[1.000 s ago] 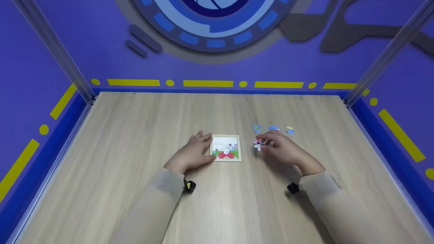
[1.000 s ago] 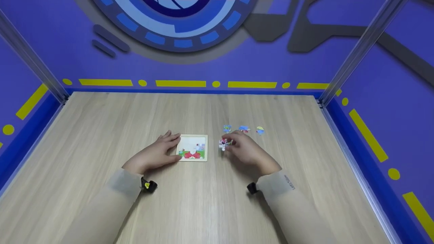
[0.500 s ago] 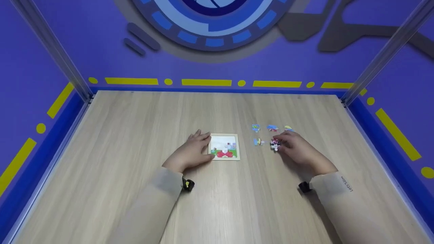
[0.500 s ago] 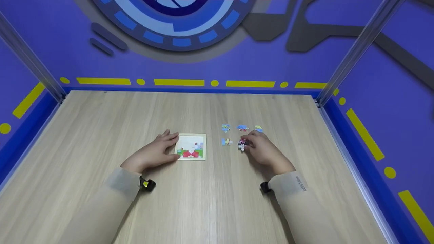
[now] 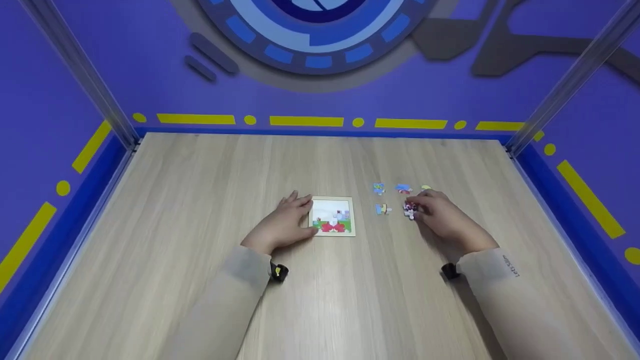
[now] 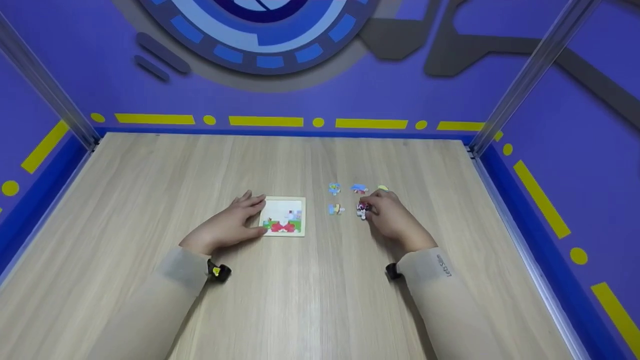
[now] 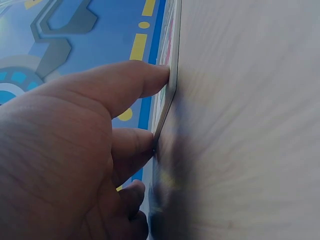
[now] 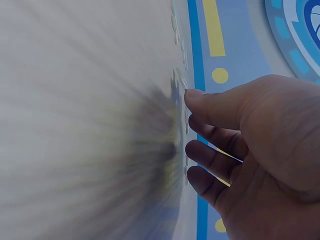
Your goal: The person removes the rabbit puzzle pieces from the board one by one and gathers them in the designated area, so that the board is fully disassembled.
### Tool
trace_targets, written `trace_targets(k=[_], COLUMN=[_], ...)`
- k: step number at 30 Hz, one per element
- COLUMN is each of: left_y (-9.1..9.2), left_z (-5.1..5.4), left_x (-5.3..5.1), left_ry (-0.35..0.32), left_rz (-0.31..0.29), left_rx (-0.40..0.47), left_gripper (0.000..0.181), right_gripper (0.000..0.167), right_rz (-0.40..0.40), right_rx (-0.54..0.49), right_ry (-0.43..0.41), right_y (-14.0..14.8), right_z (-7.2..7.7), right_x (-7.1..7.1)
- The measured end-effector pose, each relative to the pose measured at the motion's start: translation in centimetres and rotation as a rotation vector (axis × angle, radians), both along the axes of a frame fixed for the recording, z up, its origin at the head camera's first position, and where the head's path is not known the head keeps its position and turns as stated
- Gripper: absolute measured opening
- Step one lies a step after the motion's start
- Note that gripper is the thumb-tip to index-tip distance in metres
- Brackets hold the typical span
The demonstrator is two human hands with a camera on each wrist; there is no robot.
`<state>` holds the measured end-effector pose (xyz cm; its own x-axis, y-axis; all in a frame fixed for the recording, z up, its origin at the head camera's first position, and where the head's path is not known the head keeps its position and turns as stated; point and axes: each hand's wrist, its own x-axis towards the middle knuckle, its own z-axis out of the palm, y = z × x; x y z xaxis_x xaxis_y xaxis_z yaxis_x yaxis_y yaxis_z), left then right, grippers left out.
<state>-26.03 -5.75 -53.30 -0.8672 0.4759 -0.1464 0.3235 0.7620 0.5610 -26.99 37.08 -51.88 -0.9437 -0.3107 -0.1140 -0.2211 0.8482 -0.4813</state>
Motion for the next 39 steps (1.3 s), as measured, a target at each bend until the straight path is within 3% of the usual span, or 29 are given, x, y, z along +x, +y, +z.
trace_targets(k=[15, 24, 29, 35, 39], left_y=[0.2, 0.2, 0.1, 0.1, 0.1], left_z=[0.1, 0.3, 0.3, 0.0, 0.1], left_x=[-0.1, -0.1, 0.0, 0.1, 0.2], left_ry=[0.009, -0.001, -0.008, -0.007, -0.007], left_rz=[-0.003, 0.011, 0.024, 0.028, 0.028], left_rx=[-0.006, -0.006, 0.001, -0.008, -0.006], left_gripper=[0.083, 0.083, 0.083, 0.083, 0.083], right_gripper=[0.046, 0.044, 0.038, 0.039, 0.04], right_rz=[-0.04, -0.012, -0.049, -0.115, -0.144], right_rx=[-0.036, -0.269, -0.347, -0.527, -0.594], right_ry=[0.007, 0.031, 0.02, -0.052, -0.113], right_y=[-0.5, -5.7, -9.5, -13.0, -13.9], right_z=[0.8, 2.3, 3.5, 4.5, 4.2], right_x=[0.1, 0.7, 0.9, 1.0, 1.2])
